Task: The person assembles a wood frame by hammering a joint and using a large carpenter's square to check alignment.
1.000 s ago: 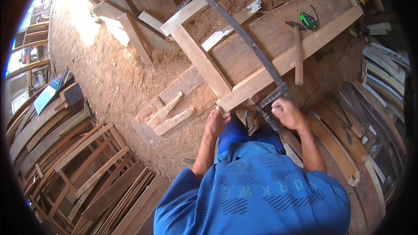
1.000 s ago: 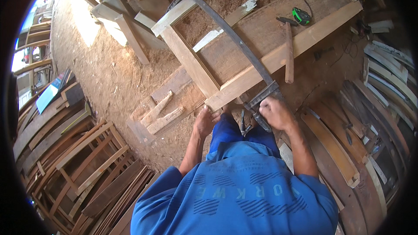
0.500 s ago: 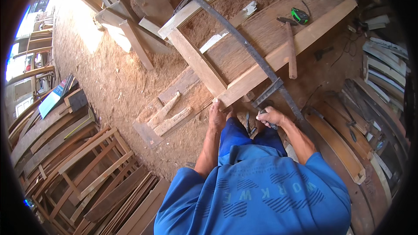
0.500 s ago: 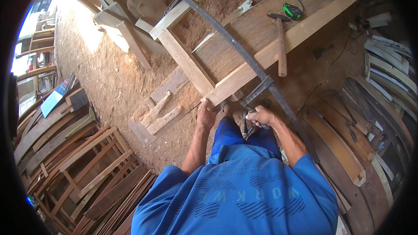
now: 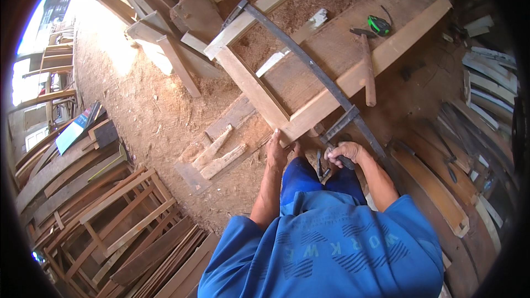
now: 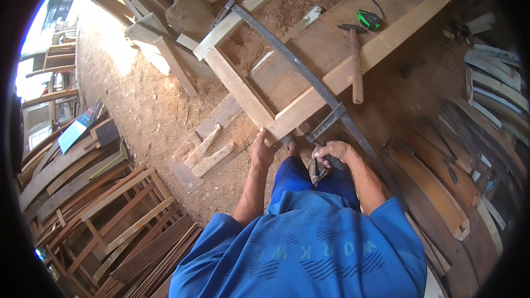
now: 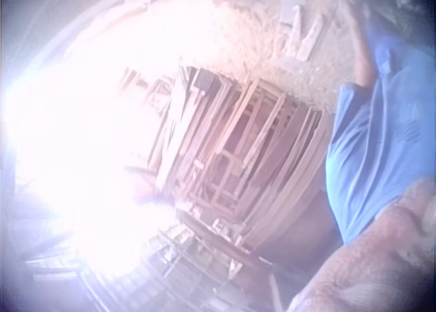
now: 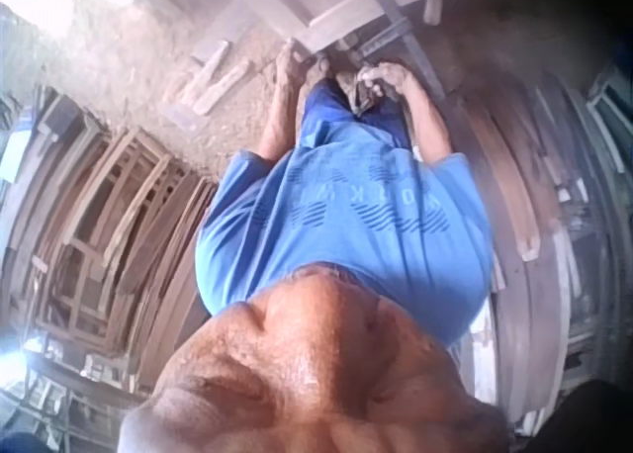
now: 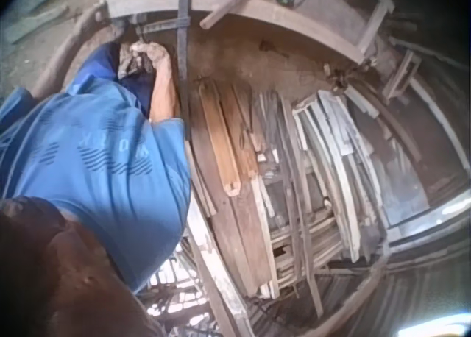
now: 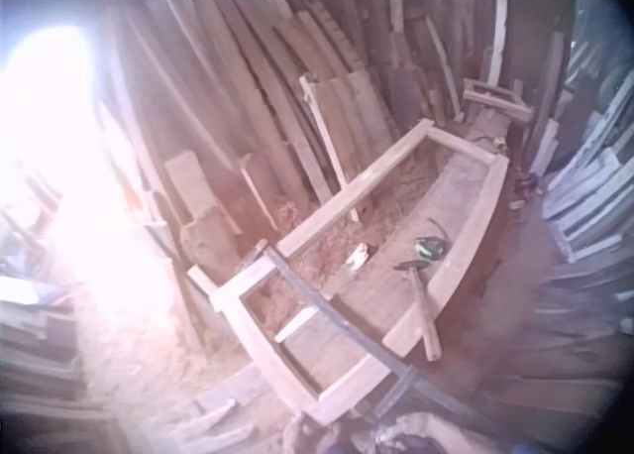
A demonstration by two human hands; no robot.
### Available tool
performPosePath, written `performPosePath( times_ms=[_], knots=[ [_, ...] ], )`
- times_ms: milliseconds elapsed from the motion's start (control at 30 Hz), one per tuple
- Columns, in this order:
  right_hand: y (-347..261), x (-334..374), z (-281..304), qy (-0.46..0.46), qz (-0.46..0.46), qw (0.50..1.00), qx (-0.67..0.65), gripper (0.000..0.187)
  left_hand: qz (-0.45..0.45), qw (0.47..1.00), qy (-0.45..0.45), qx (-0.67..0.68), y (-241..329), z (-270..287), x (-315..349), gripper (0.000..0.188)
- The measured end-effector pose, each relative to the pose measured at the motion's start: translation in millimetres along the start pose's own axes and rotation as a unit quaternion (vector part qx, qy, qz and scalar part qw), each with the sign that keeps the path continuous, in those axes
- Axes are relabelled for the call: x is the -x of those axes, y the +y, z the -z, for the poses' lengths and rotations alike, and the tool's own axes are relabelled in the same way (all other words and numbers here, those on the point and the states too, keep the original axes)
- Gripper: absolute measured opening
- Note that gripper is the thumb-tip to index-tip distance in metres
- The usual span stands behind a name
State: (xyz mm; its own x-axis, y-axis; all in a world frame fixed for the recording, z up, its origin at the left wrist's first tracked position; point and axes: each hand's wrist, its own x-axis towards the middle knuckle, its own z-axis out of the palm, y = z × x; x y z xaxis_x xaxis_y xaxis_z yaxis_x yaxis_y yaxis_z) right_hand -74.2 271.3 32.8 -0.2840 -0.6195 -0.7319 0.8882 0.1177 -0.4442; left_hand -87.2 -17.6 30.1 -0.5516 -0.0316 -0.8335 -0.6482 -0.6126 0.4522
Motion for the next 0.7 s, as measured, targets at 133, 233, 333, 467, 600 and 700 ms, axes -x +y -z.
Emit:
performPosePath(
  times_ms=[133, 233, 333, 467, 600, 700],
  knots=[
    [9.7, -0.3, -7.4, 0.075, 0.005, 0.995, 0.061, 0.017, -0.011, 1.000, -0.001, -0.014, 1.1, -1.7, -2.2, 0.047],
    [-0.1, 6.9, -46.9, 0.351, 0.088, 0.826, 0.432, 0.025, -0.010, 0.999, -0.010, -0.033, 3.7, 1.1, -3.1, 0.049],
    [19.1, -4.7, -64.3, 0.466, 0.079, 0.754, 0.456, 0.031, -0.008, 0.999, -0.016, -0.049, 3.8, 1.5, -4.0, 0.049],
    [3.2, -2.1, -13.2, 0.116, 0.045, 0.982, 0.140, 0.030, -0.010, 0.999, -0.020, -0.045, 1.8, 11.2, -5.9, 0.050],
    [-3.5, 0.4, 2.3, -0.027, -0.075, 0.995, -0.066, 0.028, 0.026, 0.998, -0.053, -0.036, 0.5, 18.6, -14.6, 0.051],
    [8.2, -3.4, -2.5, 0.045, -0.067, 0.997, 0.017, 0.033, -0.126, 0.594, -0.177, -0.775, 52.0, 28.4, -6.1, 0.047]
  ],
)
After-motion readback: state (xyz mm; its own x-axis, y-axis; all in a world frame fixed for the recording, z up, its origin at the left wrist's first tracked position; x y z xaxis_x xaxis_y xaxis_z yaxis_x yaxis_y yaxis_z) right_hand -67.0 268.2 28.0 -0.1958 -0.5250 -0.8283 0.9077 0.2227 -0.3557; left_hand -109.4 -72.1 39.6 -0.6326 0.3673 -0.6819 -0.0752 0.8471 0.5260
